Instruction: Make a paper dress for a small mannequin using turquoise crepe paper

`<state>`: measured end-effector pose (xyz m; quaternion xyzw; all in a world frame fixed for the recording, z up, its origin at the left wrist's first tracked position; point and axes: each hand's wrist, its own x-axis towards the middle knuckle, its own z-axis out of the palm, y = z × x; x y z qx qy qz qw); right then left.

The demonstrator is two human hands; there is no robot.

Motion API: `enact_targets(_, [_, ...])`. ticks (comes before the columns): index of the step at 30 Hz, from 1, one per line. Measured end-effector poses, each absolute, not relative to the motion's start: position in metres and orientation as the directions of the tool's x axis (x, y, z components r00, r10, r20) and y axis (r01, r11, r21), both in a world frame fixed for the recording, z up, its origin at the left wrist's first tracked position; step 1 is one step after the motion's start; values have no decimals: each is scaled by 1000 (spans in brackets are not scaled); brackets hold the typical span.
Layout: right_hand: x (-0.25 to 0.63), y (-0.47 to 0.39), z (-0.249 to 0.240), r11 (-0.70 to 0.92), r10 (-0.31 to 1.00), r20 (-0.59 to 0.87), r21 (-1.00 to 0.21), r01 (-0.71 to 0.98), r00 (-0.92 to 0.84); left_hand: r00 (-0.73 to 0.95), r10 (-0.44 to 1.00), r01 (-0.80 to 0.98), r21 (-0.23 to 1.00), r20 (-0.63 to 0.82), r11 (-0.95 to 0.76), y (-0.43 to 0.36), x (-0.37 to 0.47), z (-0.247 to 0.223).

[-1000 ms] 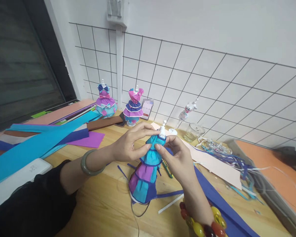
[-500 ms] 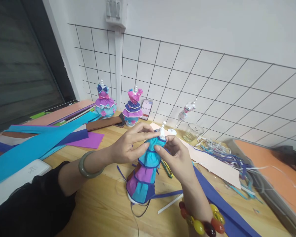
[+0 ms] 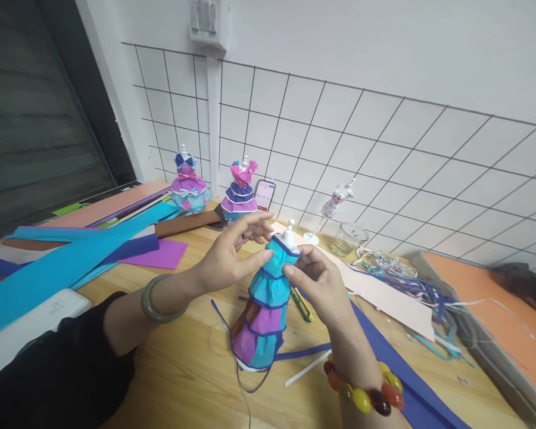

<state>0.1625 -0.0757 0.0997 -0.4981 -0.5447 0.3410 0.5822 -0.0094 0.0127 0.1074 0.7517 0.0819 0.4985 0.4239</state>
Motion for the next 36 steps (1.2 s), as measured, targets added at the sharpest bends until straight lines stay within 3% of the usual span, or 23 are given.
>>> enact_targets(3, [163,-76,99,280,941,303,-948,153,152,540,623,-352,824,566,-444,15,-8,110])
enact_targets(8, [165,-75,97,289,935,321,-935,204,149,657,623,-359,903,425,-237,21,-13,118])
enact_targets(14, [160,-75,99,293,940,320,-935,199,120,680,608,-300,912,410,-280,29,-18,118])
enact_targets(21, [148,-83,110,299,813,456,-861,411,363,748,551,-306,929,369,-206,29,-19,123])
enact_targets(28, [133,-96,115,278,742,598,-687,671,304,755,552,-302,935,354,-186,23,-22,129])
enact_targets(36, [125,-98,117,266,746,589,-691,672,311,730,585,-293,935,354,-200,18,-21,127])
